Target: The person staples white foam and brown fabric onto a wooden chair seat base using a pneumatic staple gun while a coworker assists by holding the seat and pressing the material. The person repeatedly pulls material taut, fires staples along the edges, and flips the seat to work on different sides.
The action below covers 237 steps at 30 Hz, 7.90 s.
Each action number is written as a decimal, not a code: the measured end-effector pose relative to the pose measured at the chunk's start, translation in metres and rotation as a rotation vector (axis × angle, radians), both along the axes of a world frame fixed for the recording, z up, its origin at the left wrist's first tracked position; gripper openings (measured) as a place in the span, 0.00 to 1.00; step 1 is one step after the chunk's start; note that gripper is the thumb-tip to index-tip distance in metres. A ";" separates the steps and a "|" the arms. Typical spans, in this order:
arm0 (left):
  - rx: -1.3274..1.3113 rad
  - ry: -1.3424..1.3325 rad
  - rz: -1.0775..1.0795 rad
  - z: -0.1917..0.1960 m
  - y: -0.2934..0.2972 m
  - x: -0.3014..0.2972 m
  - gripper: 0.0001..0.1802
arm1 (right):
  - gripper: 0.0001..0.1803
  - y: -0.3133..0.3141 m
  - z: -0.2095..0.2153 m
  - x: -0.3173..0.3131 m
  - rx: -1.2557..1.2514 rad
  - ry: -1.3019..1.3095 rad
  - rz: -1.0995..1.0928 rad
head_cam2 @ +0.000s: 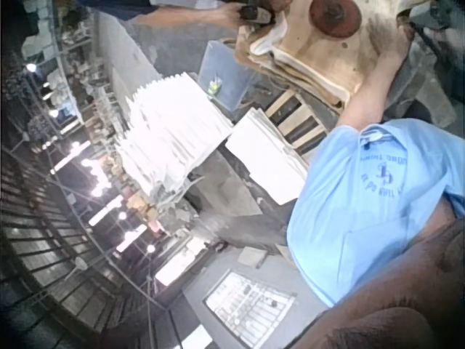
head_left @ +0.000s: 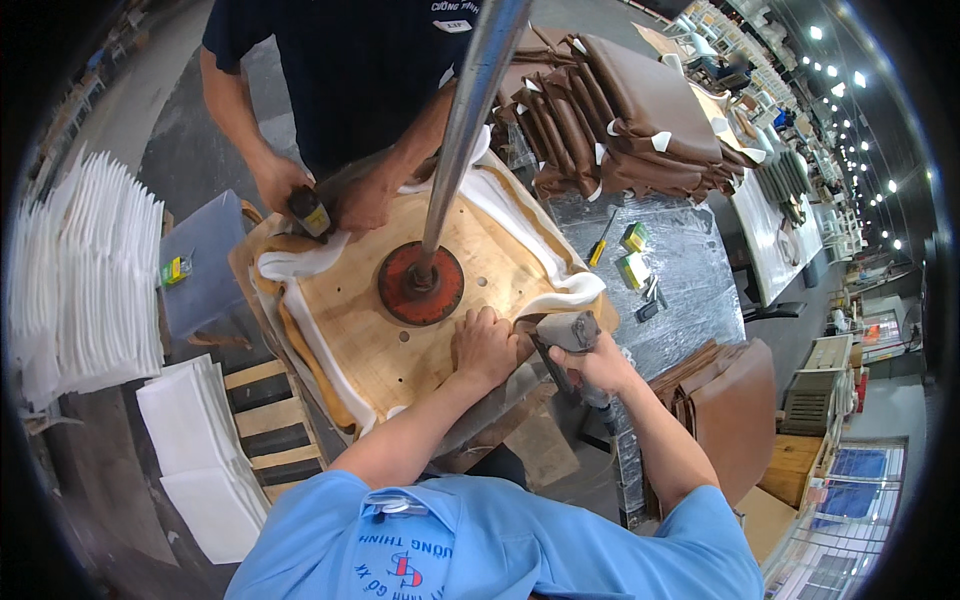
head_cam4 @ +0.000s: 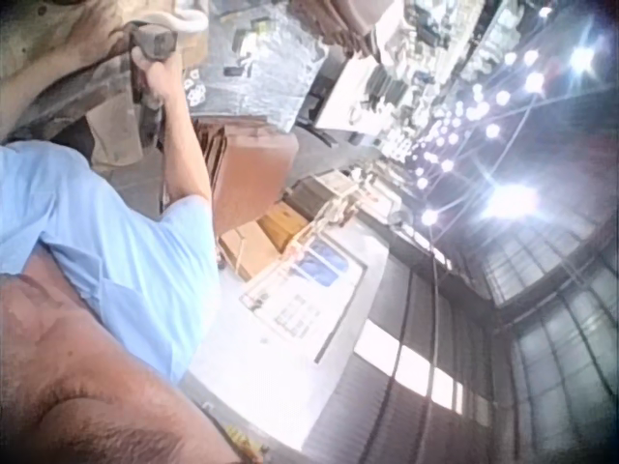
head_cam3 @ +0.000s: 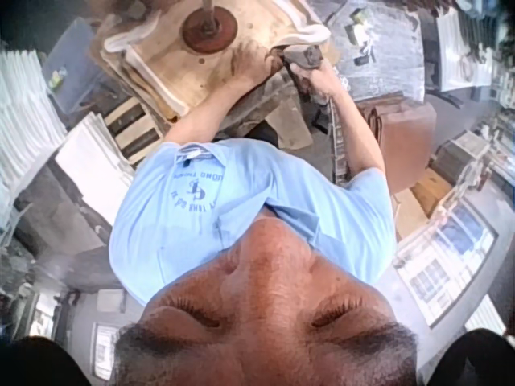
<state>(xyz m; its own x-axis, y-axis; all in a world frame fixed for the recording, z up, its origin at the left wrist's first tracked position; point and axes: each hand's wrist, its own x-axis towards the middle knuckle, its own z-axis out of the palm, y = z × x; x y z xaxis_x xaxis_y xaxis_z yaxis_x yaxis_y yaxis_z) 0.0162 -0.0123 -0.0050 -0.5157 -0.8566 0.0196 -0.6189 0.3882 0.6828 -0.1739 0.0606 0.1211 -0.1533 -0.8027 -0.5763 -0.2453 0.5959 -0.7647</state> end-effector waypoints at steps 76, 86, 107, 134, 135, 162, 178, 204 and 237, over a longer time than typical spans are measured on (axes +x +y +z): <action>-0.038 0.116 0.055 -0.015 0.013 0.031 0.09 | 0.22 -0.022 -0.005 0.030 0.057 0.154 0.263; 0.013 0.084 0.016 -0.015 0.006 0.029 0.10 | 0.26 -0.028 -0.014 0.040 0.016 0.376 0.309; 0.006 0.197 0.055 -0.007 0.017 0.049 0.05 | 0.22 -0.023 -0.004 0.051 0.137 0.172 0.221; 0.003 0.204 0.068 -0.010 0.024 0.066 0.07 | 0.18 0.002 0.014 0.063 0.099 0.190 0.123; 0.020 0.212 0.087 -0.011 0.026 0.064 0.07 | 0.18 0.002 0.012 0.065 0.100 0.176 0.115; -0.004 0.123 0.047 -0.001 0.024 0.081 0.10 | 0.23 0.004 0.005 0.070 0.075 0.137 0.108; -0.013 0.272 0.159 -0.013 0.033 0.068 0.04 | 0.27 -0.009 0.002 0.091 0.198 0.224 0.143; -0.024 0.208 0.148 -0.011 0.029 0.083 0.06 | 0.20 -0.003 -0.011 0.095 0.067 0.235 0.205; -0.042 0.154 -0.013 -0.017 0.016 0.102 0.03 | 0.24 0.010 -0.004 0.110 0.128 0.181 0.133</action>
<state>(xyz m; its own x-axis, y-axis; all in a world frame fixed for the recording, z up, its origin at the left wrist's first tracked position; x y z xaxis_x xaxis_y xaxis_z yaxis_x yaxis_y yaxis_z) 0.1184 0.0040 -0.0222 -0.5145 -0.8468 0.1352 -0.5032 0.4258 0.7520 -0.0637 0.0705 0.1169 -0.1610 -0.7446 -0.6478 -0.4537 0.6387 -0.6215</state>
